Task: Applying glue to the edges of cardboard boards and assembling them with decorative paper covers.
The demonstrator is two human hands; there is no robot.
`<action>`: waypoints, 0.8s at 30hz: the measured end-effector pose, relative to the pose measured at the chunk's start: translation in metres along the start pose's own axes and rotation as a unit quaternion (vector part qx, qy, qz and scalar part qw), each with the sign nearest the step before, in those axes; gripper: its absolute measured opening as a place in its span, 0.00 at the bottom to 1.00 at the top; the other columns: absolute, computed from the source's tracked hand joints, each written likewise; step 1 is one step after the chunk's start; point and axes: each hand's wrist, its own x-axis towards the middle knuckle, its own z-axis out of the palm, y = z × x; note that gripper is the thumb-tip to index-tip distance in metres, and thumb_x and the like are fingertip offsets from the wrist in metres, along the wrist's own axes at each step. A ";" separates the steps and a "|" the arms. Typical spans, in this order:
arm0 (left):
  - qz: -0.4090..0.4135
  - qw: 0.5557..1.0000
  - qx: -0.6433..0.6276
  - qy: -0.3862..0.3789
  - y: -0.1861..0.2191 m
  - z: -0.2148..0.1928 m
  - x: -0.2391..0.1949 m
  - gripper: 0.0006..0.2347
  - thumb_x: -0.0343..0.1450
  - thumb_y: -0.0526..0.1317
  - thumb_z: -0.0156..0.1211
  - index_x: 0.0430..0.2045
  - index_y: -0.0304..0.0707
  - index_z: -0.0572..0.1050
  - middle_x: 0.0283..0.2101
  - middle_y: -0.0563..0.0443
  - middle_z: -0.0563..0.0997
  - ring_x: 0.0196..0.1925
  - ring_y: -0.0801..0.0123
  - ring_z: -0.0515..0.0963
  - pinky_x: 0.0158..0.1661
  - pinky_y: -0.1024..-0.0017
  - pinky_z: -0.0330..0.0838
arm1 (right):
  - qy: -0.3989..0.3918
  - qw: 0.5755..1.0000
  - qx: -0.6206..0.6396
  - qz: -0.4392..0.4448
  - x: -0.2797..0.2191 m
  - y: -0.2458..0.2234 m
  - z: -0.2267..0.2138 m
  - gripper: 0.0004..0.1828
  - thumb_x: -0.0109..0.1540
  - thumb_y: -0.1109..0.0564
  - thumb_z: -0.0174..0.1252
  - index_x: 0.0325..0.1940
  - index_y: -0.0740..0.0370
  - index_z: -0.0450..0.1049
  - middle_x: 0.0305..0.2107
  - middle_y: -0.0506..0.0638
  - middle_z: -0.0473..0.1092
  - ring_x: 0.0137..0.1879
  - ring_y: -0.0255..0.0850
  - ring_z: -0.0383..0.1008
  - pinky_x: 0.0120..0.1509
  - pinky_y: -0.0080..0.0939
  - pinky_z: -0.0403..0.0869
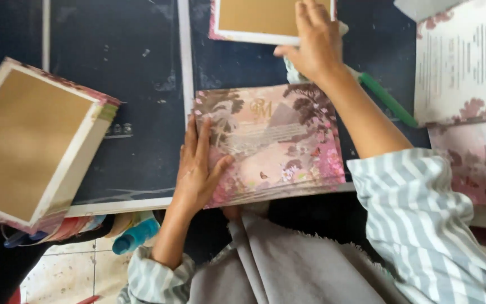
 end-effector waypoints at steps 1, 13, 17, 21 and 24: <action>-0.009 1.000 -0.014 0.000 0.000 -0.002 -0.002 0.33 0.69 0.49 0.51 0.65 0.46 0.40 0.70 0.42 0.37 0.72 0.49 0.39 0.60 0.42 0.43 | -0.122 0.989 -0.077 0.039 0.016 -0.006 0.014 0.53 0.55 0.35 0.67 0.70 0.64 0.47 0.67 0.55 0.41 0.70 0.52 0.42 0.63 0.65 0.56; -0.053 0.951 -0.283 0.114 -0.013 -0.010 -0.018 0.28 0.72 0.56 0.35 0.64 0.45 0.43 0.65 0.40 0.59 0.69 0.58 0.56 0.60 0.67 0.54 | 0.073 0.984 -0.074 -0.146 -0.076 -0.074 -0.113 0.21 0.60 0.77 0.50 0.55 0.67 0.74 0.48 0.56 0.75 0.53 0.48 0.74 0.51 0.44 0.67; -0.087 0.937 -0.311 0.133 -0.007 -0.021 -0.021 0.28 0.72 0.57 0.34 0.64 0.44 0.45 0.65 0.39 0.59 0.68 0.56 0.58 0.63 0.62 0.54 | 0.037 0.984 -0.013 -0.172 -0.146 -0.112 -0.123 0.19 0.61 0.73 0.41 0.52 0.72 0.72 0.47 0.61 0.73 0.54 0.52 0.74 0.55 0.50 0.65; -0.148 0.948 -0.243 0.140 -0.005 -0.025 -0.019 0.26 0.70 0.56 0.37 0.61 0.43 0.54 0.60 0.42 0.67 0.62 0.60 0.67 0.55 0.65 0.63 | -0.088 0.990 0.081 -0.073 -0.168 -0.082 -0.110 0.40 0.49 0.37 0.61 0.54 0.70 0.70 0.53 0.60 0.67 0.60 0.51 0.66 0.62 0.51 0.65; -0.187 0.952 -0.220 0.105 0.004 -0.031 -0.013 0.30 0.67 0.58 0.39 0.61 0.42 0.52 0.59 0.42 0.67 0.61 0.58 0.67 0.52 0.63 0.64 | -0.094 0.978 0.136 0.127 -0.176 -0.040 -0.098 0.28 0.58 0.48 0.60 0.54 0.72 0.71 0.46 0.63 0.71 0.47 0.51 0.72 0.54 0.45 0.68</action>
